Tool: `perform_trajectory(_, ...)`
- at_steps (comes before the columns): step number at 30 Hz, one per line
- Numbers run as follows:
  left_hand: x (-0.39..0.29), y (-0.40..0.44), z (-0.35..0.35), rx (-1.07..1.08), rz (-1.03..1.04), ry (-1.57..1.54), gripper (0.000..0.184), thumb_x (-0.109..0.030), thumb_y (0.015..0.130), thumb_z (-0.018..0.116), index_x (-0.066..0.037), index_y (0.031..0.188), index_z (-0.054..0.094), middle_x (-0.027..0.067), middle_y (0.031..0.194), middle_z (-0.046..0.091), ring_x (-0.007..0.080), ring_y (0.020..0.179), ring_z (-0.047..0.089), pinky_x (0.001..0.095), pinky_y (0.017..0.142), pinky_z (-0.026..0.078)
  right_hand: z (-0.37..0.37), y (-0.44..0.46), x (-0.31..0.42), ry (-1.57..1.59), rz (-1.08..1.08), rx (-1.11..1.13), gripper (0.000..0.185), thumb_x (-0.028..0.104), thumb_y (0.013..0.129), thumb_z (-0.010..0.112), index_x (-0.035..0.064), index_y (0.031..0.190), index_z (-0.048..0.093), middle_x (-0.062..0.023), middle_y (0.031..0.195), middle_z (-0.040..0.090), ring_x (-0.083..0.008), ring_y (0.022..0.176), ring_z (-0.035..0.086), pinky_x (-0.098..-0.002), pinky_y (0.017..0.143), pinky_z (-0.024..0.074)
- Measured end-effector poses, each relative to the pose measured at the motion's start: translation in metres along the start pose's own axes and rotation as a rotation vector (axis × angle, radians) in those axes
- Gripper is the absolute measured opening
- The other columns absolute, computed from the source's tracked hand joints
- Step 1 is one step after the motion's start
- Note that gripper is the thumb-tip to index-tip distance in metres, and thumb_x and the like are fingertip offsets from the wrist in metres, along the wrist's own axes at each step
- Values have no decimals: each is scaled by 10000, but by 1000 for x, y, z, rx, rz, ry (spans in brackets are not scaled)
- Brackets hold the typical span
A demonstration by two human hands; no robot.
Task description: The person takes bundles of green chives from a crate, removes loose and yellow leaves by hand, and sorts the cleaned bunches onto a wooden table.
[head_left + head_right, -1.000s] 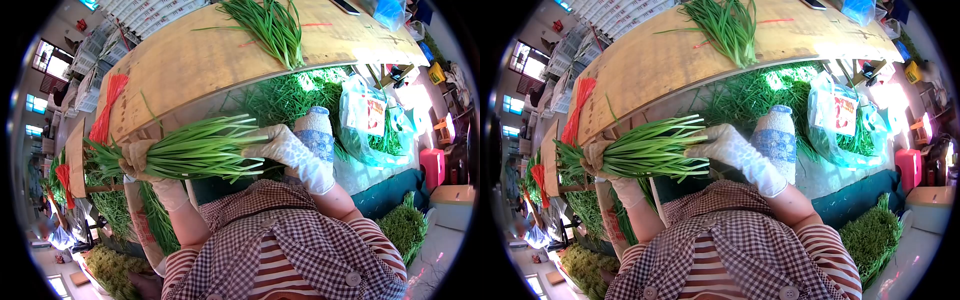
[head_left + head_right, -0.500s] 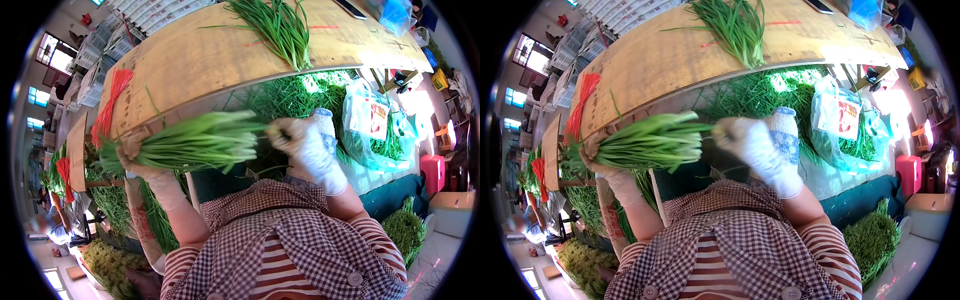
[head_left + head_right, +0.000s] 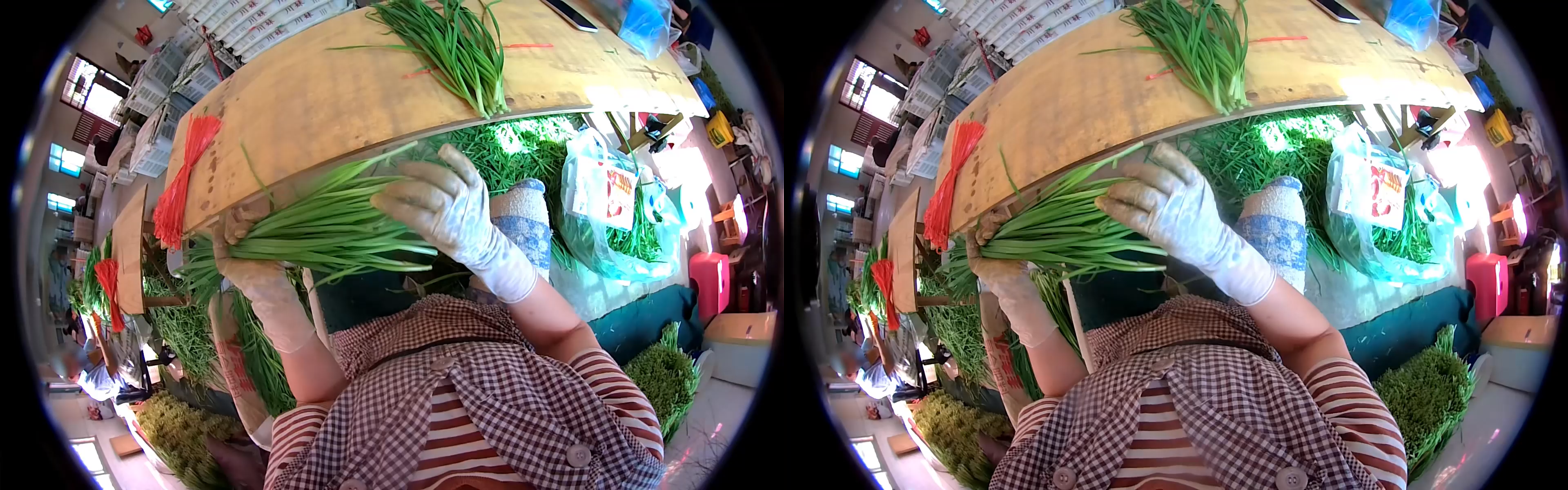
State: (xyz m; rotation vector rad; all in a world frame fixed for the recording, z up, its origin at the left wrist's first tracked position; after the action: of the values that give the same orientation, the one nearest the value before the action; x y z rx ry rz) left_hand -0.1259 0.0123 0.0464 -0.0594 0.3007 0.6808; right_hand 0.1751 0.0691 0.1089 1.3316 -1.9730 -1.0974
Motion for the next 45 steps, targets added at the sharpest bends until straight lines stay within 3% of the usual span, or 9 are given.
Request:
perform_trajectory(7,-4,-10,-10,-217,84,244,266,-193,897,517,-121,649,452,12,570,484,180,623,572,393,825,517,3,-14,-7,178,66,77,278,181,703,711,223,973,658,79,1056,654,-150,1045,614,-452,1011,428)
perform_trajectory(11,-39,-6,-11,-224,137,163,289,-230,898,511,-125,635,452,15,569,493,209,670,589,502,985,454,-1,-81,-86,188,399,24,142,88,828,623,154,934,690,4,963,723,-164,932,682,-425,1028,414)
perform_trajectory(14,-49,-15,9,-138,133,166,265,-202,892,504,-114,646,457,39,623,534,240,757,579,534,975,423,-6,-132,-146,-305,654,299,206,121,820,666,127,1024,695,-52,898,712,-211,814,666,-413,1036,381)
perform_trajectory(15,-48,-17,14,-97,113,176,251,-184,889,500,-109,653,460,52,650,555,252,792,573,535,948,421,-10,-134,-145,-453,692,361,276,88,788,692,120,1062,699,-58,935,716,-216,823,669,-371,957,454)
perform_trajectory(18,-46,-9,-8,-161,117,168,282,-222,895,508,-116,639,458,56,618,534,239,735,575,532,998,411,-17,-78,-112,319,708,29,251,85,750,737,75,999,709,-78,1001,718,-203,858,684,-329,724,542)
perform_trajectory(22,-18,-14,2,-189,144,231,308,-246,902,515,-117,627,464,55,603,537,228,706,578,489,949,452,-27,1,-24,109,382,74,175,277,779,729,155,905,722,-13,696,660,-187,627,623,-310,572,512)
perform_trajectory(37,-17,-17,9,-92,76,213,331,-273,924,520,-114,636,490,65,661,577,250,792,602,463,923,468,13,-27,-49,20,549,287,75,194,796,711,125,825,715,-59,762,645,-201,722,646,-341,647,525)
perform_trajectory(43,-41,-20,3,-56,85,94,313,-253,903,568,-123,631,484,20,617,549,187,726,569,460,931,470,29,-159,-146,44,1055,498,132,76,873,649,2,981,669,-124,946,678,-176,877,631,-307,803,530)
perform_trajectory(45,-25,-21,14,47,-20,2,306,-234,896,580,-121,633,474,17,601,531,172,689,549,422,913,482,18,-99,-107,588,1272,410,304,262,870,680,63,1100,684,-128,1082,688,-226,979,646,-320,890,500)
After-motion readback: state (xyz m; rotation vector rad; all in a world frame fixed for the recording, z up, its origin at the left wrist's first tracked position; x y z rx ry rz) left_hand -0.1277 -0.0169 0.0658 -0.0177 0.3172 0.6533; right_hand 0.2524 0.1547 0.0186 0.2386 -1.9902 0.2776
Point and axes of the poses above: each hand's wrist, its own y-axis towards the middle knuckle, its own z-axis out of the palm, x = y × z, the point moved 9 cm from there along y, towards the middle knuckle
